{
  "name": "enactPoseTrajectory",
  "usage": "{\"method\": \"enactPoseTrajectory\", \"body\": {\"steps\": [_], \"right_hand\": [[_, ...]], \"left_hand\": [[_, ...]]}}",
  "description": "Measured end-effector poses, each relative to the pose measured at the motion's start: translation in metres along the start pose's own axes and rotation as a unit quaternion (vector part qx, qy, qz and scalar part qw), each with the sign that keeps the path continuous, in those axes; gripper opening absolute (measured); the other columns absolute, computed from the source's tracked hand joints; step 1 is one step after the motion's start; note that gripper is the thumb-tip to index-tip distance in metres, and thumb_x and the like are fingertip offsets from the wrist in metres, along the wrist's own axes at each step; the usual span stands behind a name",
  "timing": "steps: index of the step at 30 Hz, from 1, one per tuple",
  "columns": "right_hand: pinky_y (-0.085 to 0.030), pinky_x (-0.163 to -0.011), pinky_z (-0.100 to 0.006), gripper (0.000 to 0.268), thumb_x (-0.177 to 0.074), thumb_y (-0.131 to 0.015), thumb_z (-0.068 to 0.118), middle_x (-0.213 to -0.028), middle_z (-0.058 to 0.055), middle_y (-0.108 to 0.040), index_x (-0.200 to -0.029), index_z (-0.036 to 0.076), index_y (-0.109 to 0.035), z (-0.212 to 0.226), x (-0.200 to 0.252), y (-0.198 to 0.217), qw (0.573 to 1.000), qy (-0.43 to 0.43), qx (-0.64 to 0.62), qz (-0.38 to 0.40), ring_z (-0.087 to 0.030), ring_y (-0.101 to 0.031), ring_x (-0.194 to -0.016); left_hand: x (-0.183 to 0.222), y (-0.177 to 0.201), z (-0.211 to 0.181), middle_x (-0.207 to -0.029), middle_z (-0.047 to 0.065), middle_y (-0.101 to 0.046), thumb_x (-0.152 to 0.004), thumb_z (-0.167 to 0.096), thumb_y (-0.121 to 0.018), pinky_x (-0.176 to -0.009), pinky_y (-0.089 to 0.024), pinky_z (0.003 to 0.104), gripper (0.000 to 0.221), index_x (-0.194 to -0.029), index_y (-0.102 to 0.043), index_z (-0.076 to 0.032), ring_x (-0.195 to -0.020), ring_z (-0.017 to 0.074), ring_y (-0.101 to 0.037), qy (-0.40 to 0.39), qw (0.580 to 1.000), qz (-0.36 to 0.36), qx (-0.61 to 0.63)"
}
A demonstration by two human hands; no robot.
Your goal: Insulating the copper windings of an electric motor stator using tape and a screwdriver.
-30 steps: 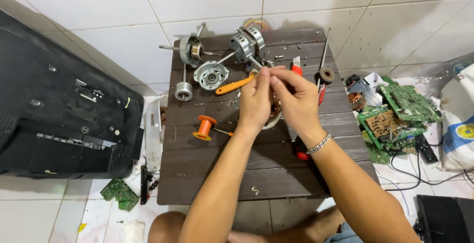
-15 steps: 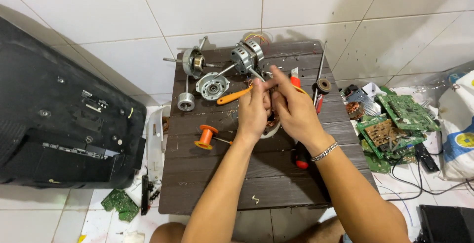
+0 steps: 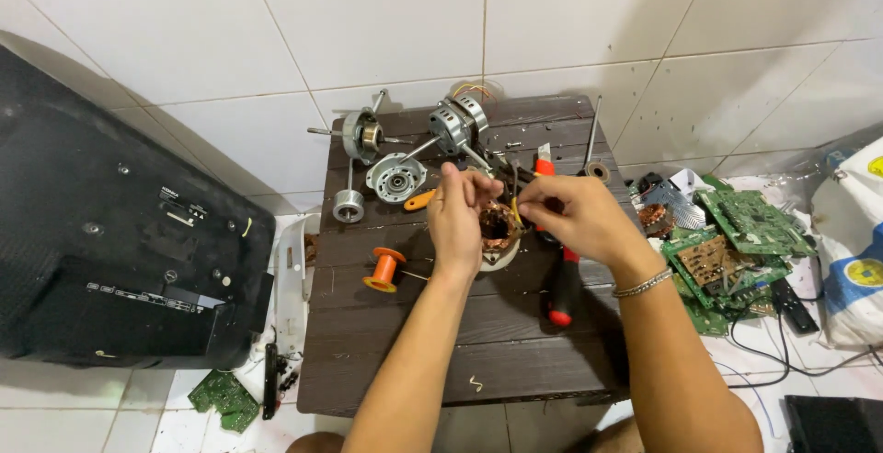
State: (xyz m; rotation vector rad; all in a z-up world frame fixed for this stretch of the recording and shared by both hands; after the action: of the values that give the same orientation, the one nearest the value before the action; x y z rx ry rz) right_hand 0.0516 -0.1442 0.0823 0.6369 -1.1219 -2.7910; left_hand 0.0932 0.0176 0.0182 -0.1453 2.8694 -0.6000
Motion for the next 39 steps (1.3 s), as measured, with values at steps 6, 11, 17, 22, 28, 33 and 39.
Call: {"method": "enactPoseTrajectory", "body": {"steps": [6, 11, 17, 22, 28, 33, 39], "right_hand": [[-0.052, -0.073, -0.039, 0.016, -0.081, -0.076, 0.012, -0.065, -0.014, -0.071, -0.095, 0.013, -0.083, -0.045, 0.007, 0.005, 0.985, -0.156, 0.000, 0.074, -0.026, -0.064, -0.067], [-0.049, -0.068, -0.033, 0.014, -0.078, -0.077, 0.014, -0.056, -0.007, -0.062, -0.089, 0.014, -0.086, -0.045, 0.012, -0.022, 0.970, -0.181, -0.032, 0.161, -0.020, -0.059, -0.064], [-0.055, -0.075, -0.036, 0.016, -0.076, -0.078, 0.022, -0.066, -0.009, -0.076, -0.089, 0.019, -0.087, -0.056, 0.010, -0.038, 0.966, -0.172, 0.015, 0.192, -0.023, -0.070, -0.070], [-0.056, -0.078, -0.037, 0.018, -0.074, -0.076, 0.024, -0.075, -0.008, -0.080, -0.089, 0.019, -0.086, -0.054, 0.015, -0.041, 0.961, -0.176, 0.026, 0.209, -0.024, -0.075, -0.079], [-0.057, -0.082, -0.038, 0.018, -0.074, -0.074, 0.023, -0.078, -0.010, -0.081, -0.087, 0.018, -0.087, -0.045, 0.015, -0.043, 0.962, -0.167, -0.003, 0.217, -0.030, -0.076, -0.082], [-0.057, -0.080, -0.037, 0.016, -0.074, -0.075, 0.021, -0.077, -0.008, -0.082, -0.084, 0.017, -0.087, -0.044, 0.015, -0.039, 0.962, -0.169, -0.013, 0.215, -0.026, -0.075, -0.080], [-0.056, -0.078, -0.040, 0.018, -0.076, -0.075, 0.026, -0.073, -0.011, -0.079, -0.085, 0.017, -0.086, -0.059, 0.014, -0.040, 0.962, -0.184, 0.025, 0.202, -0.032, -0.074, -0.079]], "left_hand": [[-0.005, 0.006, 0.019, -0.077, 0.010, -0.066, -0.113, -0.042, -0.032, -0.077, -0.066, 0.044, 0.050, -0.071, -0.036, -0.015, -0.076, 0.0333, -0.077, 0.067, 0.988, -0.028, 0.135], [0.000, 0.010, 0.011, -0.084, 0.013, -0.067, -0.113, -0.042, -0.027, -0.074, -0.067, 0.044, 0.046, -0.077, -0.035, -0.014, -0.073, 0.0349, -0.077, 0.047, 0.994, -0.056, 0.082], [0.003, 0.010, 0.004, -0.085, 0.016, -0.065, -0.113, -0.043, -0.026, -0.070, -0.068, 0.043, 0.047, -0.082, -0.040, -0.010, -0.070, 0.0345, -0.077, 0.026, 0.994, -0.066, 0.079], [0.008, 0.009, -0.011, -0.080, 0.013, -0.065, -0.113, -0.039, -0.024, -0.063, -0.066, 0.038, 0.047, -0.081, -0.043, -0.011, -0.064, 0.0312, -0.076, 0.007, 0.997, -0.081, 0.002], [0.006, 0.011, -0.012, -0.079, 0.013, -0.065, -0.113, -0.038, -0.025, -0.059, -0.065, 0.036, 0.047, -0.081, -0.044, -0.010, -0.060, 0.0297, -0.076, -0.012, 0.995, -0.088, -0.039], [0.005, 0.016, -0.013, -0.074, 0.010, -0.061, -0.113, -0.035, -0.028, -0.053, -0.063, 0.032, 0.045, -0.080, -0.047, -0.010, -0.056, 0.0252, -0.073, -0.030, 0.993, -0.109, -0.043], [0.003, -0.001, -0.013, -0.063, 0.005, -0.046, -0.114, -0.041, -0.027, -0.042, -0.054, 0.033, 0.050, -0.078, -0.044, -0.011, -0.045, 0.0220, -0.059, 0.019, 0.995, -0.019, 0.096]]}}
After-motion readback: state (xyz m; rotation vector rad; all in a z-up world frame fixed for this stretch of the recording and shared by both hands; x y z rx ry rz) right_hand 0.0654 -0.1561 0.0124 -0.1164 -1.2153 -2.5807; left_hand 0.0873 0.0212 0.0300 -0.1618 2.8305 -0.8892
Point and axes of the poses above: each hand's wrist, its own x-axis away from the middle knuckle, its own y-axis out of the back of the hand, z = x × y, the point moved 10 cm from there along -x, towards the middle knuckle
